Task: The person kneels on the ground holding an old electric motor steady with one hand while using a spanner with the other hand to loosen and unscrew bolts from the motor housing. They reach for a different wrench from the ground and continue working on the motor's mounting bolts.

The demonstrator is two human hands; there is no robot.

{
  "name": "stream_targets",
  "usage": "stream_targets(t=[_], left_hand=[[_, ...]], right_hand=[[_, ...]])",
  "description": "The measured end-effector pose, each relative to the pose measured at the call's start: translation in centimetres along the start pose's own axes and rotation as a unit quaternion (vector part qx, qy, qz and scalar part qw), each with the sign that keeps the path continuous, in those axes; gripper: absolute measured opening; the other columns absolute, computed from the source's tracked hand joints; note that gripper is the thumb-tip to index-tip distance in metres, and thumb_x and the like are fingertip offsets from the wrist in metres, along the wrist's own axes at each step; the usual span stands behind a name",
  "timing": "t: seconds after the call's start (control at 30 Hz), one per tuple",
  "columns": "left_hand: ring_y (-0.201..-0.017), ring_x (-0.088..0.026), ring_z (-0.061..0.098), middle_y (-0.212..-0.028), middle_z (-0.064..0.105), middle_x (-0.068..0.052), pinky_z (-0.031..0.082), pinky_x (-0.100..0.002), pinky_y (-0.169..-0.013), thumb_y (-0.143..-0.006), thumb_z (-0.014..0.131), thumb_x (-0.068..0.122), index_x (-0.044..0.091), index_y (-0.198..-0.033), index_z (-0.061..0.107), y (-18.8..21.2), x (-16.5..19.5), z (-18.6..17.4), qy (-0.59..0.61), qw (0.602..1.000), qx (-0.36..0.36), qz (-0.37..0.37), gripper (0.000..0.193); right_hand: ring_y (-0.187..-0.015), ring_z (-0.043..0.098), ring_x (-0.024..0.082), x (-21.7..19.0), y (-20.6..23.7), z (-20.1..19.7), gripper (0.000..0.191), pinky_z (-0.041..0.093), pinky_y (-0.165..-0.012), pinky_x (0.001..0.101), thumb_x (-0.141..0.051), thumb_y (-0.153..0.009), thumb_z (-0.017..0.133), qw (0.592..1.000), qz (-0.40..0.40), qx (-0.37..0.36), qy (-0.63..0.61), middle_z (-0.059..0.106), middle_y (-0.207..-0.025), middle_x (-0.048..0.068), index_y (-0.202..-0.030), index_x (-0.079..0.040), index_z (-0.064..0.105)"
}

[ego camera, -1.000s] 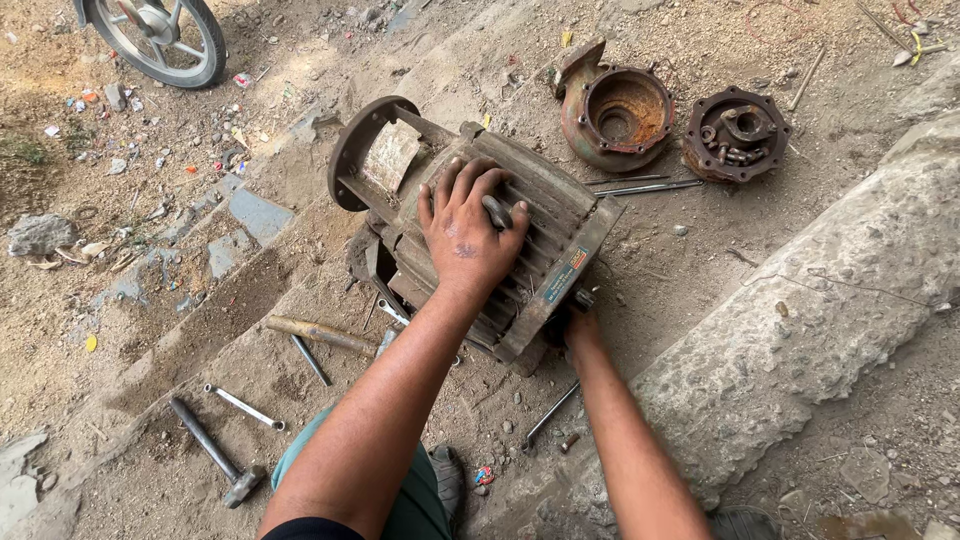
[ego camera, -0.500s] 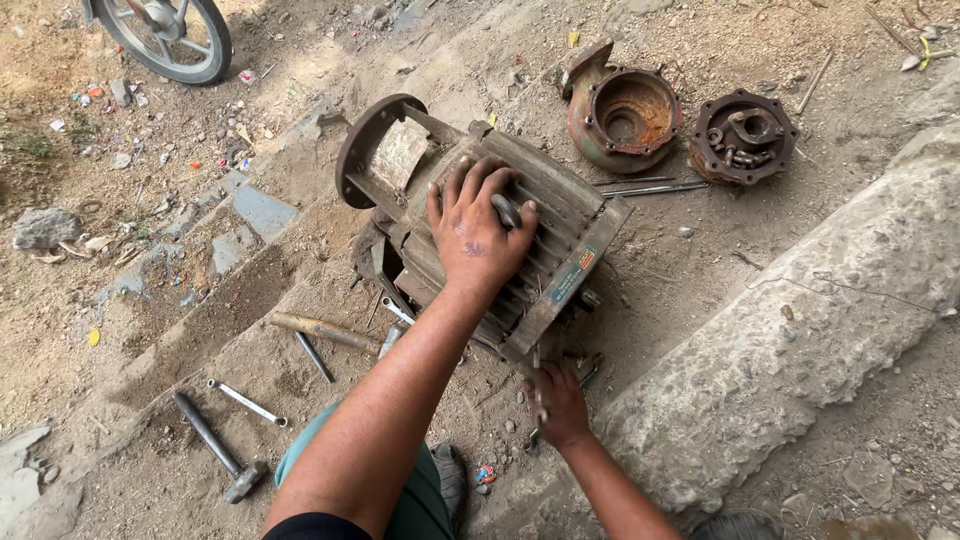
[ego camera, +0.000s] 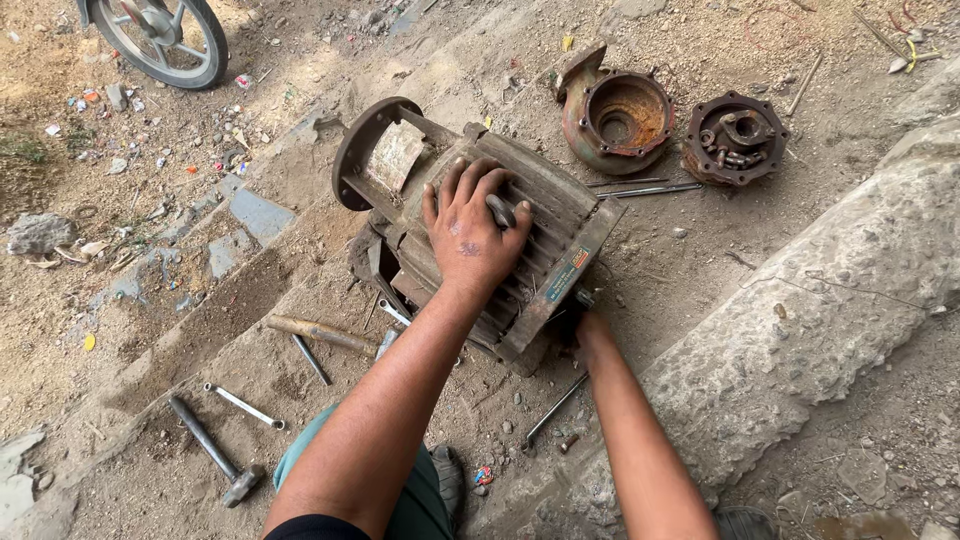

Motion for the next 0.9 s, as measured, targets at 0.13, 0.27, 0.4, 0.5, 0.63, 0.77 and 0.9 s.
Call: stream_targets(t=[0.13,0.27,0.4,0.5,0.63,0.77,0.9], left_hand=[[-0.145,-0.03,0.04,-0.143,0.058,-0.004,0.014,-0.062,-0.122,-0.083,0.073,0.041,0.023,-0.125,0.067,-0.1,-0.1,0.1,-0.004,1.0,-0.001,-0.001,0.046],[-0.146,-0.03,0.04,-0.143,0.058,-0.003,0.015,-0.062,-0.123,-0.084,0.073,0.041,0.023,-0.125,0.068,0.0,0.0,0.0,-0.005,1.0,0.001,-0.001,0.046],[-0.146,-0.029,0.041,-0.142,0.059,-0.003,0.016,-0.062,-0.123,-0.084,0.073,0.041,0.022,-0.125,0.068,0.0,0.0,-0.1,-0.004,1.0,0.003,0.001,0.046],[-0.146,-0.029,0.041,-0.143,0.059,-0.003,0.016,-0.061,-0.123,-0.084,0.073,0.041,0.023,-0.125,0.068,0.1,0.0,-0.1,-0.004,1.0,0.004,0.0,0.045],[-0.145,-0.03,0.04,-0.142,0.058,-0.004,0.016,-0.062,-0.123,-0.083,0.074,0.042,0.023,-0.125,0.068,0.1,0.0,-0.1,-0.006,1.0,0.005,0.003,0.046],[-0.145,-0.03,0.04,-0.142,0.058,-0.004,0.015,-0.061,-0.123,-0.082,0.074,0.041,0.023,-0.124,0.068,0.0,0.1,-0.1,-0.008,1.0,0.001,0.0,0.046],[-0.146,-0.03,0.04,-0.142,0.059,-0.003,0.015,-0.062,-0.123,-0.083,0.074,0.041,0.023,-0.124,0.068,0.0,0.1,-0.2,-0.007,1.0,0.0,0.002,0.045]], right_hand=[[-0.081,0.066,0.02,0.0,-0.2,0.5,0.049,0.053,-0.072,0.0377,-0.047,-0.102,0.054,1.0,0.01,-0.003,0.004,0.071,-0.097,0.008,-0.127,-0.005,0.065],[-0.084,0.066,0.021,-0.2,-0.1,0.7,0.048,0.053,-0.073,0.0389,-0.044,-0.102,0.056,1.0,0.013,-0.005,0.004,0.071,-0.1,0.01,-0.126,-0.004,0.066],[-0.087,0.066,0.022,-0.3,0.2,1.0,0.046,0.053,-0.073,0.0401,-0.042,-0.101,0.058,1.0,0.017,-0.003,0.005,0.071,-0.103,0.011,-0.126,-0.003,0.067],[-0.089,0.066,0.023,-0.5,0.5,1.2,0.045,0.053,-0.074,0.0409,-0.04,-0.101,0.06,1.0,0.016,-0.002,0.003,0.072,-0.105,0.011,-0.125,-0.003,0.067],[-0.091,0.066,0.024,-1.1,0.8,1.6,0.044,0.053,-0.074,0.0421,-0.038,-0.101,0.062,1.0,0.007,-0.007,0.009,0.072,-0.108,0.012,-0.125,-0.002,0.068],[-0.094,0.067,0.023,-1.4,1.0,1.8,0.047,0.053,-0.077,0.038,-0.042,-0.104,0.059,0.997,-0.039,-0.006,0.07,0.074,-0.113,0.013,-0.127,-0.002,0.069],[-0.094,0.067,0.022,-1.0,0.9,1.7,0.045,0.053,-0.078,0.0381,-0.04,-0.104,0.056,0.993,-0.085,-0.018,0.082,0.074,-0.115,0.011,-0.131,-0.006,0.067]])
Point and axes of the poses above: each hand's wrist, its own y-axis away from the middle knuckle, its own z-axis out of the palm, x = y × z, the point moved 2 cm from there along -y, towards the middle knuckle
